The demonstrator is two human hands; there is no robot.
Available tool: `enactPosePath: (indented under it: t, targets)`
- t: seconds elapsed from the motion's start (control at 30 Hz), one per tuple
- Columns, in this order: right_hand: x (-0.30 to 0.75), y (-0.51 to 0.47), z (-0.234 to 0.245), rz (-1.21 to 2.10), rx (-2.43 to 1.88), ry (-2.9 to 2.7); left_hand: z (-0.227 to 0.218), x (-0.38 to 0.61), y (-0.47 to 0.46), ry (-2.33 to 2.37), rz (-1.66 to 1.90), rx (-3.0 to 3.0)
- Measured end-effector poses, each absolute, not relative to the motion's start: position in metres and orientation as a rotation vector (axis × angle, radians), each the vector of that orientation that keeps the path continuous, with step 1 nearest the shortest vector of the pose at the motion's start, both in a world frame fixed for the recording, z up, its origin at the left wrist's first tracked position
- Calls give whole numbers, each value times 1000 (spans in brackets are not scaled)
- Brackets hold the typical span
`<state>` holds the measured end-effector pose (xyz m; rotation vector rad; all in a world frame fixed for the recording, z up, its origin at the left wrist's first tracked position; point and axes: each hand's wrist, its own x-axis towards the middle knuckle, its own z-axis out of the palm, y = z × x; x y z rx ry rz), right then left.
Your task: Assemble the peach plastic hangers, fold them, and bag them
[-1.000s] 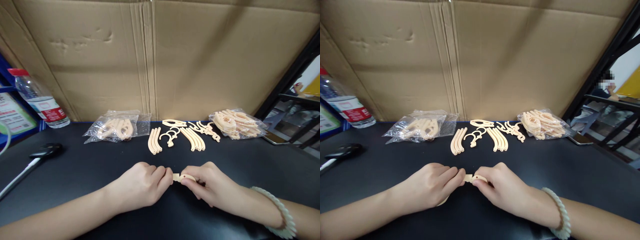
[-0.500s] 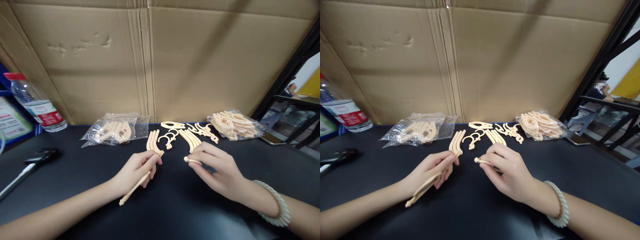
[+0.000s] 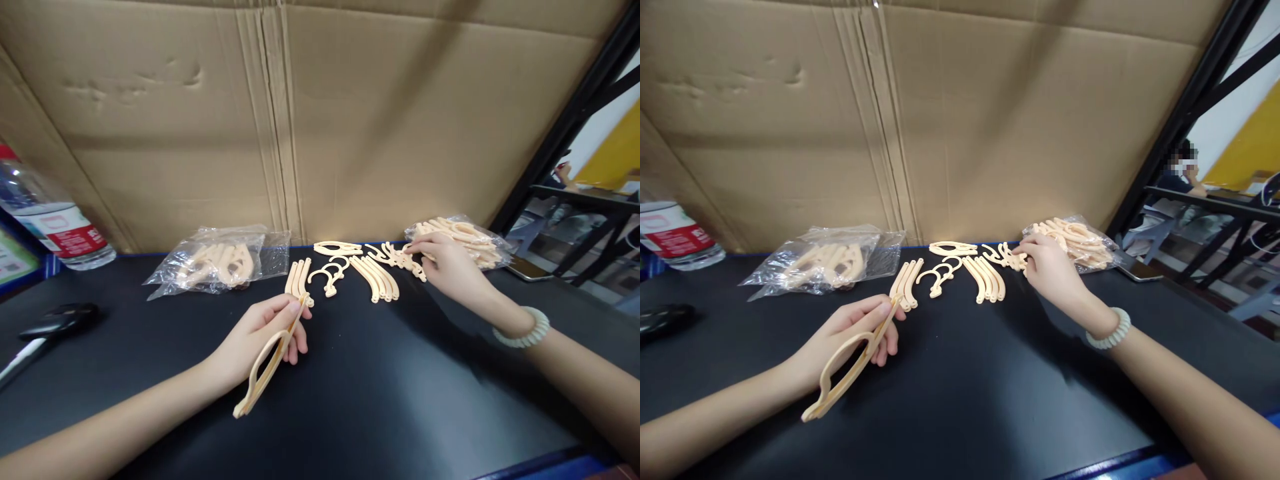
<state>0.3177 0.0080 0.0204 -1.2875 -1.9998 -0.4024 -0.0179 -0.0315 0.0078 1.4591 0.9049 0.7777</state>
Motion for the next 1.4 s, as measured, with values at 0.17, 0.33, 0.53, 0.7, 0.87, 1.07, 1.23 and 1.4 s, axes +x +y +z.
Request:
enactPosePath:
  t: [0.17,0.33,0.53,0.7,0.87,1.07,1.23,1.4]
  targets:
    - [313,8,8,-207,-1331,-2127,12,-17,-34,939,803,1470]
    - [279,-17,9,-78,-1104,-2174,13,-16,-33,878,852,1424]
    - [244,-52,10,-138,-679,-2347,11,-18,-30,835,933,1373]
    - [232,-67,8,-467,-407,-2613,11,-18,-30,780,894,1443]
    - [230,-65,4,-454,-501,-2652,11,-14,-34,808,852,1571]
    - [230,-64,4,-493,-524,-2625,2,-17,-39,956,1000,1868]
    - [231,-65,4,-457,-596,-2558,2,-19,-46,1019,1292,2625]
    - [228,-68,5,-469,-631,-2438,6,-13,-57,571,1050,3096]
